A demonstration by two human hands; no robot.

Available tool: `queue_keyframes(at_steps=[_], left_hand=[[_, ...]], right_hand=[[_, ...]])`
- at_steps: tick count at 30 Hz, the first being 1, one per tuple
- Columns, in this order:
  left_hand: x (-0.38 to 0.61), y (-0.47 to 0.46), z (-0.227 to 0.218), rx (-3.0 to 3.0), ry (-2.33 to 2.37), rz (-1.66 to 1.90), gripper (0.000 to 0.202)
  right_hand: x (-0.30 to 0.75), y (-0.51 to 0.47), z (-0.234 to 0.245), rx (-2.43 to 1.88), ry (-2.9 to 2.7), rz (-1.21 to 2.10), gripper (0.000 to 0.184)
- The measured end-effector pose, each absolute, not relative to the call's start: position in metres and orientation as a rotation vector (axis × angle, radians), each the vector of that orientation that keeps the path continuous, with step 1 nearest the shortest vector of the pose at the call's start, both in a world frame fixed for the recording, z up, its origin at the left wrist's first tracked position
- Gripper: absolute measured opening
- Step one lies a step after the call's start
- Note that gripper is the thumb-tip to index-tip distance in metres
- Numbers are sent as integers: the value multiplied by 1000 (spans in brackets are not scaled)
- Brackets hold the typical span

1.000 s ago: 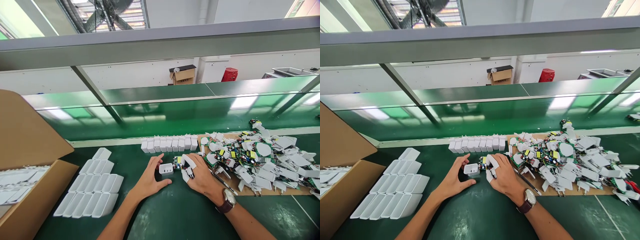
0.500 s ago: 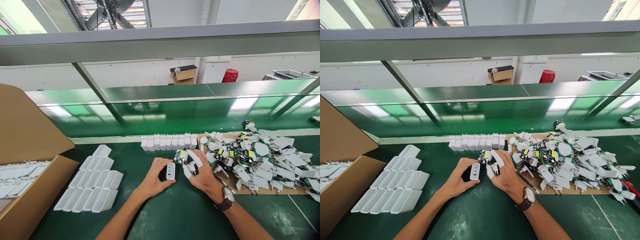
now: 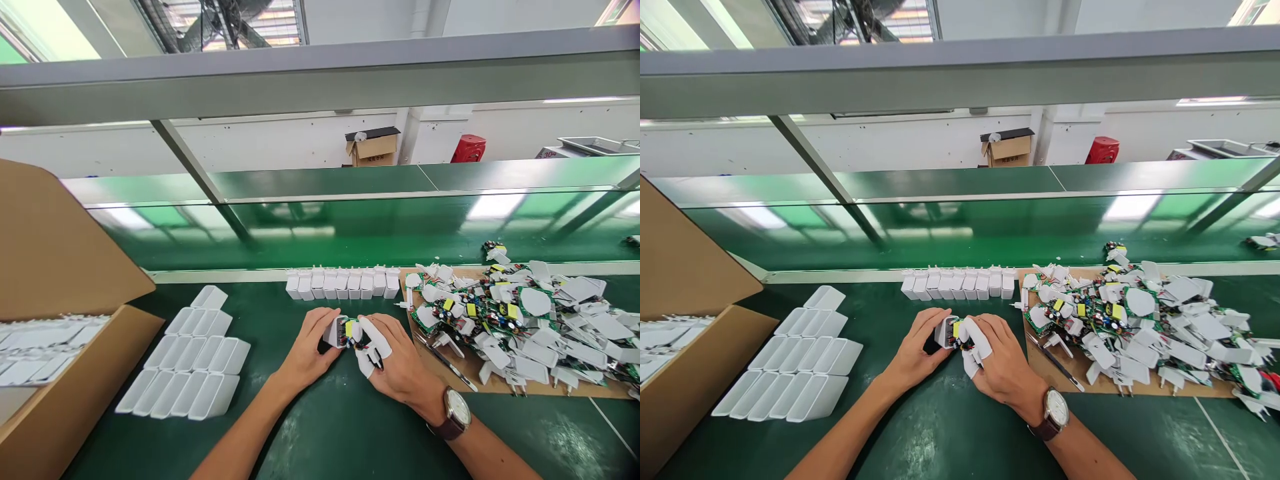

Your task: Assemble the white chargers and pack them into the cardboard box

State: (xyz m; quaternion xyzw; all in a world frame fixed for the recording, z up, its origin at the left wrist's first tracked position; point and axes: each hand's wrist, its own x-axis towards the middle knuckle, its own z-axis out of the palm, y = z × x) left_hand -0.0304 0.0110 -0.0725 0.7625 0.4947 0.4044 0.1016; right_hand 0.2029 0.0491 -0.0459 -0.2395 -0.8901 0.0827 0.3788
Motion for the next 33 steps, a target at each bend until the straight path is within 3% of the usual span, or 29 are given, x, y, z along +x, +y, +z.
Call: queue_keyframes(at_steps=[33], left_hand=[[-26,11,-71,2327,1449,1178,59]], right_hand=[[204,47,-41,-629,-2368,178,75]])
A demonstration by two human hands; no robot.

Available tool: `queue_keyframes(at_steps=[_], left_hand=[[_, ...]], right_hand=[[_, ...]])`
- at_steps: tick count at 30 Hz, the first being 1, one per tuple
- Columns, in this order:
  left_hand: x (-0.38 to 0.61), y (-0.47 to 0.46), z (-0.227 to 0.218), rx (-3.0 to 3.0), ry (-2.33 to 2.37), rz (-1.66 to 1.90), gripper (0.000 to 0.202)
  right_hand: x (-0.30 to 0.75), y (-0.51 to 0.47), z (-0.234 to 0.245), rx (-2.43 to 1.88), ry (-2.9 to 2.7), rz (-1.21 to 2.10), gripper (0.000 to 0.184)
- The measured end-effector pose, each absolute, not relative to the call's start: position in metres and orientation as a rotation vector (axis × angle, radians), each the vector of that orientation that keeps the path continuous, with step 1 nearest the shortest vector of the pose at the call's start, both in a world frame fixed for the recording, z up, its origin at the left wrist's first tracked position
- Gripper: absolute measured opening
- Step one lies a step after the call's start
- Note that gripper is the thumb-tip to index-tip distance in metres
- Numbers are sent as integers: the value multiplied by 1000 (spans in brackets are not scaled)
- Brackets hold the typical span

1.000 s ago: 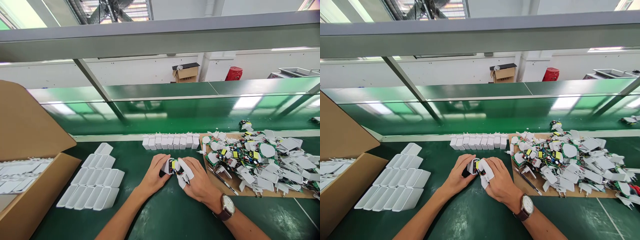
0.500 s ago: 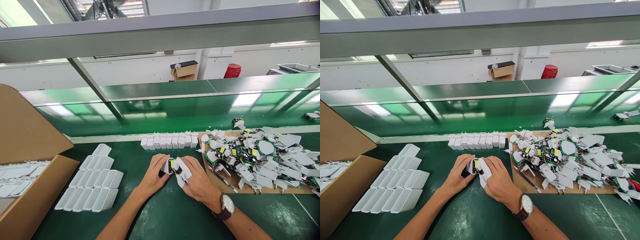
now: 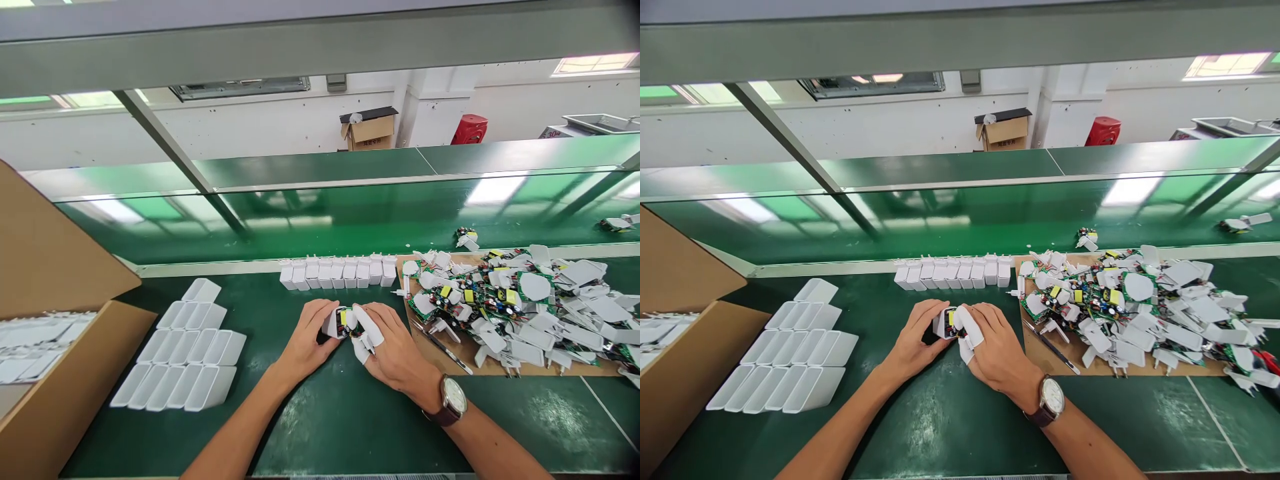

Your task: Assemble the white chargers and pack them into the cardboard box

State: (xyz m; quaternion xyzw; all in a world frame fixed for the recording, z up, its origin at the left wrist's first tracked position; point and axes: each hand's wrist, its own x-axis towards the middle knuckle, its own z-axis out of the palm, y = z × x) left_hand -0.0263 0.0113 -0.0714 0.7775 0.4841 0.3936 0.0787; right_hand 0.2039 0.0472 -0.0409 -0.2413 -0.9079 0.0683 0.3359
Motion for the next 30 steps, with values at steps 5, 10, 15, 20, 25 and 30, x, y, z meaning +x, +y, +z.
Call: queue_keyframes(at_steps=[5,10,15,20,25,30], left_hand=[[-25,12,-72,2322,1437,1186,59],[-22,9,-72,2310,1450,1143,61],[-25,7,-76,2011,1285,984,57],[-27,6,-77,1675,1199,1036,44],[-23,4,-67,1454,1093,1127,63],[-23,1,-68,1483,1116,1147,74]], right_hand=[[202,47,-41,-631,-2346,178,73],[198,46,-41,-619,-2306,245,66],[202,48,-38,-661,-2211,533,48],[204,54,-47,-706,-2138,643,33],[199,59,-59,-613,-2311,546,40],[198,60,-63,-585,-2308,426,38]])
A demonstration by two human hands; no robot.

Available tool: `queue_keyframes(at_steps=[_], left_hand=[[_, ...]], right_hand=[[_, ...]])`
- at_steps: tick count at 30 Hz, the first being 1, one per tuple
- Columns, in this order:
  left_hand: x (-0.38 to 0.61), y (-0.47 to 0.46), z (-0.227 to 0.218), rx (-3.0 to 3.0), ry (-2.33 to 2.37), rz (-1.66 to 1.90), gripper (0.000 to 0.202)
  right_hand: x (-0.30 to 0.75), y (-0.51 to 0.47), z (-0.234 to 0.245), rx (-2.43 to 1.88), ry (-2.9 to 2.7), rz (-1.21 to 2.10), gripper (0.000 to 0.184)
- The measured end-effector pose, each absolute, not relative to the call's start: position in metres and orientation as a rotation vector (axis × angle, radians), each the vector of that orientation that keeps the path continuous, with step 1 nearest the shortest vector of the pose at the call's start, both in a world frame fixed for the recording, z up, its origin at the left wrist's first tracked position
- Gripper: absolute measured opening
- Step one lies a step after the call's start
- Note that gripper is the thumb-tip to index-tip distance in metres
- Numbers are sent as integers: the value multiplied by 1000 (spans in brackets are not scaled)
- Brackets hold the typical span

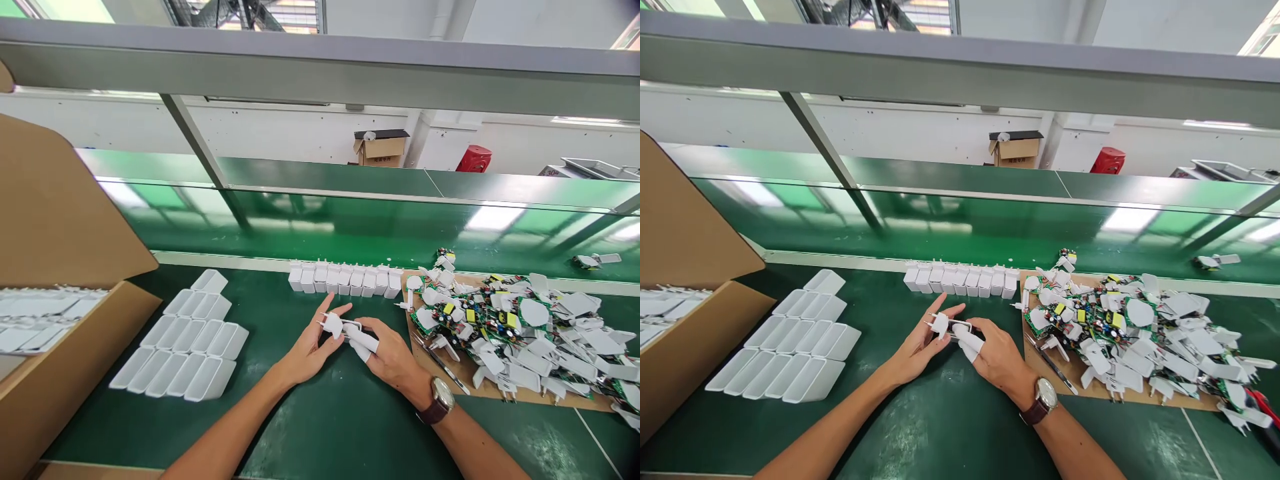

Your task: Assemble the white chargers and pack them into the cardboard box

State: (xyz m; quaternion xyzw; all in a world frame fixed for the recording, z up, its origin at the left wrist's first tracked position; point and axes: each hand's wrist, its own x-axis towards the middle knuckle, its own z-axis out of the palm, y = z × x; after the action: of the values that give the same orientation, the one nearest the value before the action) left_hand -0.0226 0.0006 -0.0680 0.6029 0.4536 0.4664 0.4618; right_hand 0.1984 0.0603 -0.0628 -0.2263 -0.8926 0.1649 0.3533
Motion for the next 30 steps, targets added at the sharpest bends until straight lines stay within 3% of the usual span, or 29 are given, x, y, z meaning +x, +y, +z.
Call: queue_keyframes(at_steps=[6,17,20,25,30], left_hand=[[-21,4,-75,1661,1313,1280,92],[-23,6,-78,1866,1265,1429,86],[-22,8,-69,1956,1340,1465,77],[-17,30,-12,2294,1384,1482,36],[13,105,46,2590,1285,1147,28]], right_hand=[[193,58,-69,-651,-2323,484,36],[192,56,-69,-624,-2326,480,33],[191,54,-73,-629,-2353,470,33],[187,50,-77,-712,-2362,332,31],[179,49,-80,-686,-2403,289,26]])
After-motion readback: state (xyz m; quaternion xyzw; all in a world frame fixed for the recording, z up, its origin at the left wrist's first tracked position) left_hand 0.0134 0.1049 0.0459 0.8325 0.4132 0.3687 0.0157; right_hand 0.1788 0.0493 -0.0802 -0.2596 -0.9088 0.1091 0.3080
